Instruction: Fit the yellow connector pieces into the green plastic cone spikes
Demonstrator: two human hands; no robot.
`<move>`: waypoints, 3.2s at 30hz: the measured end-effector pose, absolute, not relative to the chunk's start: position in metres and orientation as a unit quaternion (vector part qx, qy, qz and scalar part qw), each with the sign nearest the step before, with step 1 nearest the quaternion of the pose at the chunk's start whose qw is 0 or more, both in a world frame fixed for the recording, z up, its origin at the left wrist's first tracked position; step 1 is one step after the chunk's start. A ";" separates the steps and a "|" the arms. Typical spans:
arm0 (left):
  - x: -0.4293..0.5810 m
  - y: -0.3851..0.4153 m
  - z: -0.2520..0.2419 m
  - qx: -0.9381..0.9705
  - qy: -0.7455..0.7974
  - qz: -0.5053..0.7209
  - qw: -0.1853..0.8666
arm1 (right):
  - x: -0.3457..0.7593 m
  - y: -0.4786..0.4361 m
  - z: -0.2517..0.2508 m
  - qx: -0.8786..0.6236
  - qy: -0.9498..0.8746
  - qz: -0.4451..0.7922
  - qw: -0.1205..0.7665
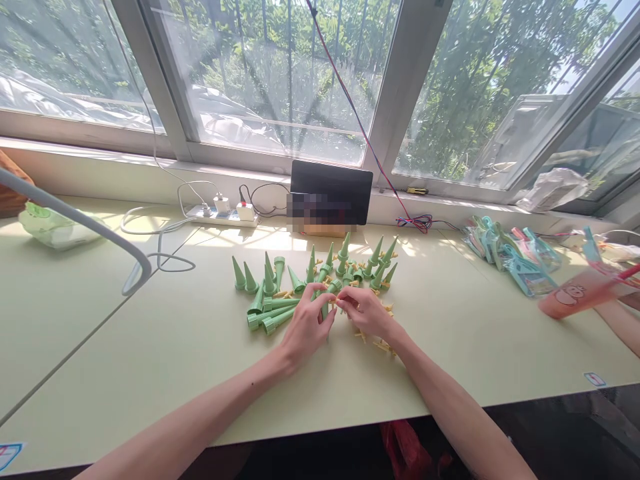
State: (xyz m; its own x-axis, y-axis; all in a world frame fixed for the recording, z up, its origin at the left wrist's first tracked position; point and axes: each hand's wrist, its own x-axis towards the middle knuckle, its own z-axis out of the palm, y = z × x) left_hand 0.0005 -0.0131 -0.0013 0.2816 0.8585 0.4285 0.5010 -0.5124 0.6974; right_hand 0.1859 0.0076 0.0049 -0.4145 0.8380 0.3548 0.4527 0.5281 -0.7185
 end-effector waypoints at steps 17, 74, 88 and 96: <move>0.002 -0.014 0.003 0.776 0.431 0.415 0.202 | 0.185 0.006 0.005 -0.411 -0.797 0.269 0.351; -0.003 -0.002 0.004 0.792 0.404 0.422 0.175 | 0.179 0.022 -0.007 -0.447 -0.699 0.248 0.500; -0.031 0.051 0.035 0.681 0.491 0.542 0.017 | 0.177 0.023 -0.009 -0.444 -0.718 0.230 0.485; -0.025 0.063 0.037 0.703 0.514 0.490 0.038 | 0.176 0.021 -0.009 -0.439 -0.725 0.228 0.479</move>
